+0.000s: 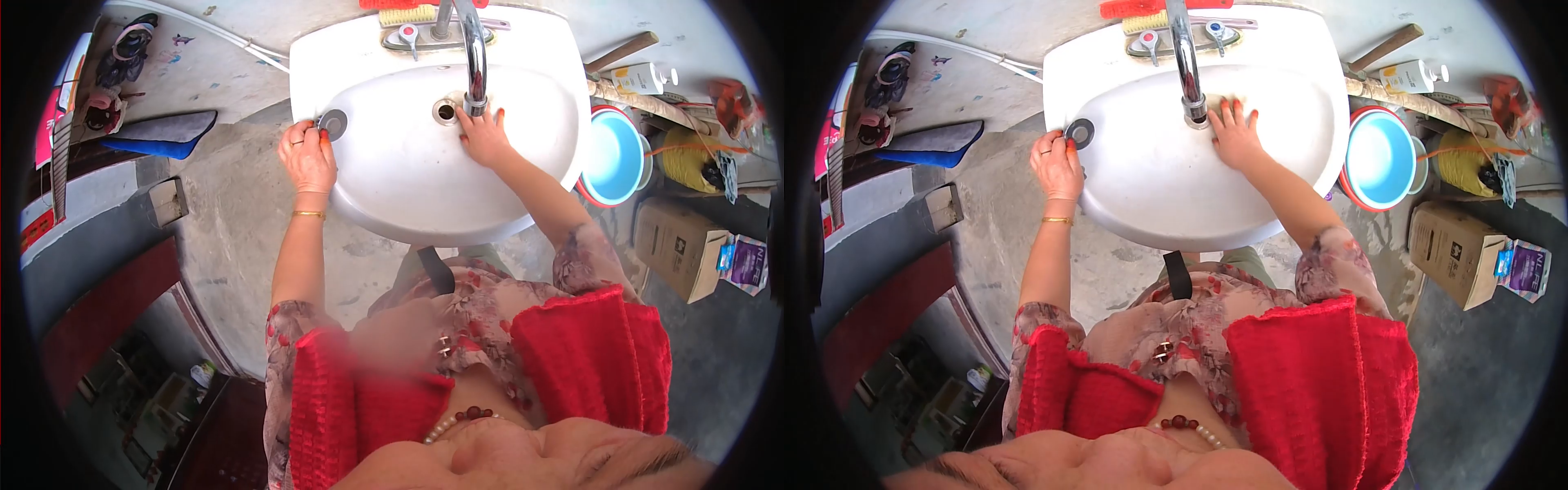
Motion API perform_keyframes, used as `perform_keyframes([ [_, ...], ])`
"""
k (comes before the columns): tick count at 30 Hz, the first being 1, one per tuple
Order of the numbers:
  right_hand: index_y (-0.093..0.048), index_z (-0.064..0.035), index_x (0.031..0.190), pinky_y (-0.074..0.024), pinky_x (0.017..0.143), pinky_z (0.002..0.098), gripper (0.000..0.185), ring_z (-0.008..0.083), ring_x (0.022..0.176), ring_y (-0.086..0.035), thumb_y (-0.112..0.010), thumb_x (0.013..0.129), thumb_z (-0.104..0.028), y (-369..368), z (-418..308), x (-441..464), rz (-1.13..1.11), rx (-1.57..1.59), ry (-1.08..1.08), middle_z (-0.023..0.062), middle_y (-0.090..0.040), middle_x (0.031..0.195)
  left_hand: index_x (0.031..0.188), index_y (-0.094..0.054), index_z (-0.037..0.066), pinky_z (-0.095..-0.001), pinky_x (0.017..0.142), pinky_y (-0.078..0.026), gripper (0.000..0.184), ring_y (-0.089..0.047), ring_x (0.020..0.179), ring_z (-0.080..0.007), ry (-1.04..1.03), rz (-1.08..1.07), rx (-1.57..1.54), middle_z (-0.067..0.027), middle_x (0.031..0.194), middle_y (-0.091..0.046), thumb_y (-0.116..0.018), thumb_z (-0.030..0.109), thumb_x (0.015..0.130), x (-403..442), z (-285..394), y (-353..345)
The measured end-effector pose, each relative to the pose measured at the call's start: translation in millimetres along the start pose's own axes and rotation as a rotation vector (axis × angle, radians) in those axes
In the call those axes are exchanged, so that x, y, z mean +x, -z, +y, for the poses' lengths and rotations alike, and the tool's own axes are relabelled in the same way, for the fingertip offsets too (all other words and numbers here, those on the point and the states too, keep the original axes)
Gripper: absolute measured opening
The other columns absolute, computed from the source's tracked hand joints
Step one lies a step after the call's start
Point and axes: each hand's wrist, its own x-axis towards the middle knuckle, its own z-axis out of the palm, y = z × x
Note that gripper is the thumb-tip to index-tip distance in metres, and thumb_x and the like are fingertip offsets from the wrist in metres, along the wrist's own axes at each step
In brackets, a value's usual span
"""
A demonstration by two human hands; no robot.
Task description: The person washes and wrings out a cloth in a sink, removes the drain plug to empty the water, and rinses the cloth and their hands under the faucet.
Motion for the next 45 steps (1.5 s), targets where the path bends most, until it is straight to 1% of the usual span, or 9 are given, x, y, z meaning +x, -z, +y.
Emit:
perform_keyframes([
  [5, -0.039, -0.0030, 0.134, -0.0379, 0.102, 0.0403, 0.054, 0.0396, 0.126, -0.040, -0.058, 0.085, -0.017, -12.8, -2.7, -7.9, 0.122, 0.578, 0.171, 0.0257, -0.038, 0.136, 0.090, -0.062, 0.005, -0.0429, 0.095, -0.033, 0.013, -0.047, 0.110, -0.0298, 0.002, 0.005, 0.014, -0.0072, 0.111, -0.056, -0.057, 0.015, 0.084, -0.5, -1.6, -2.2],
  [8, -0.043, -0.0041, 0.131, -0.0383, 0.101, 0.0384, 0.050, 0.0378, 0.120, -0.045, -0.056, 0.085, -0.017, 24.9, 10.1, 10.0, 0.263, 0.813, -0.031, 0.0243, -0.046, 0.129, 0.091, -0.062, 0.005, -0.0430, 0.095, -0.032, 0.013, -0.047, 0.110, -0.0297, 0.006, 0.004, 0.001, -0.0067, 0.112, -0.056, -0.057, 0.015, 0.084, -0.5, -1.5, -1.3],
  [12, -0.041, 0.0052, 0.127, -0.0433, 0.091, 0.0450, 0.051, 0.0411, 0.103, -0.052, -0.057, 0.083, -0.013, 92.7, 22.4, 34.1, 0.794, 0.544, -0.027, 0.0261, -0.054, 0.111, 0.091, -0.062, 0.005, -0.0434, 0.096, -0.032, 0.013, -0.047, 0.110, -0.0296, 0.013, 0.007, -0.008, -0.0067, 0.112, -0.056, -0.057, 0.015, 0.085, -1.1, -1.7, -2.9],
  [18, -0.038, 0.0064, 0.130, -0.0445, 0.089, 0.0451, 0.054, 0.0387, 0.103, -0.053, -0.056, 0.083, -0.013, 111.9, 33.4, 75.7, 0.707, 0.400, -0.042, 0.0247, -0.055, 0.110, 0.092, -0.062, 0.005, -0.0433, 0.096, -0.032, 0.014, -0.046, 0.111, -0.0294, 0.017, 0.001, 0.004, -0.0069, 0.113, -0.056, -0.057, 0.015, 0.085, -1.3, -1.9, -3.0],
  [29, -0.044, -0.0190, 0.136, -0.0471, 0.085, 0.0407, 0.054, 0.0331, 0.094, -0.055, -0.058, 0.085, -0.013, 134.4, 82.0, 70.5, 0.524, 0.340, 0.145, 0.0148, -0.054, 0.096, 0.091, -0.062, 0.004, -0.0436, 0.096, -0.032, 0.015, -0.046, 0.110, -0.0305, 0.011, 0.004, 0.005, -0.0079, 0.112, -0.056, -0.057, 0.016, 0.085, -1.2, -2.2, -3.9],
  [32, -0.056, -0.0086, 0.108, -0.0488, 0.081, 0.0412, 0.026, 0.0327, 0.090, -0.063, -0.052, 0.086, -0.022, 145.0, 77.1, 70.2, 0.469, 0.272, 0.072, 0.0201, -0.064, 0.093, 0.090, -0.063, 0.004, -0.0436, 0.096, -0.032, 0.015, -0.046, 0.110, -0.0305, 0.011, 0.002, 0.005, -0.0080, 0.112, -0.056, -0.056, 0.016, 0.085, -1.3, -2.1, -3.9],
  [35, -0.047, -0.0131, 0.132, -0.0490, 0.084, 0.0398, 0.052, 0.0313, 0.095, -0.057, -0.061, 0.083, -0.015, 151.6, 55.5, 41.1, 0.757, 0.106, 0.031, 0.0167, -0.057, 0.102, 0.089, -0.061, 0.004, -0.0444, 0.097, -0.032, 0.014, -0.046, 0.111, -0.0311, 0.015, 0.005, -0.014, -0.0088, 0.112, -0.056, -0.058, 0.016, 0.083, -1.2, -2.3, -4.5],
  [40, -0.058, -0.0069, 0.105, -0.0488, 0.081, 0.0432, 0.025, 0.0330, 0.093, -0.060, -0.057, 0.085, -0.022, 97.9, 13.0, 6.1, 0.127, 0.181, 0.199, 0.0165, -0.060, 0.103, 0.088, -0.061, 0.005, -0.0447, 0.098, -0.031, 0.013, -0.046, 0.111, -0.0312, 0.022, -0.001, -0.020, -0.0088, 0.112, -0.055, -0.058, 0.016, 0.083, -0.6, -0.3, -1.1],
  [45, -0.052, -0.0059, 0.127, -0.0429, 0.095, 0.0420, 0.047, 0.0313, 0.110, -0.054, -0.057, 0.089, -0.033, 96.3, -31.2, -3.7, -0.285, -0.099, 0.313, 0.0168, -0.059, 0.114, 0.091, -0.062, 0.005, -0.0437, 0.098, -0.031, 0.014, -0.045, 0.112, -0.0302, 0.013, -0.012, -0.014, -0.0082, 0.113, -0.055, -0.055, 0.017, 0.086, -1.1, -1.2, -1.4],
])
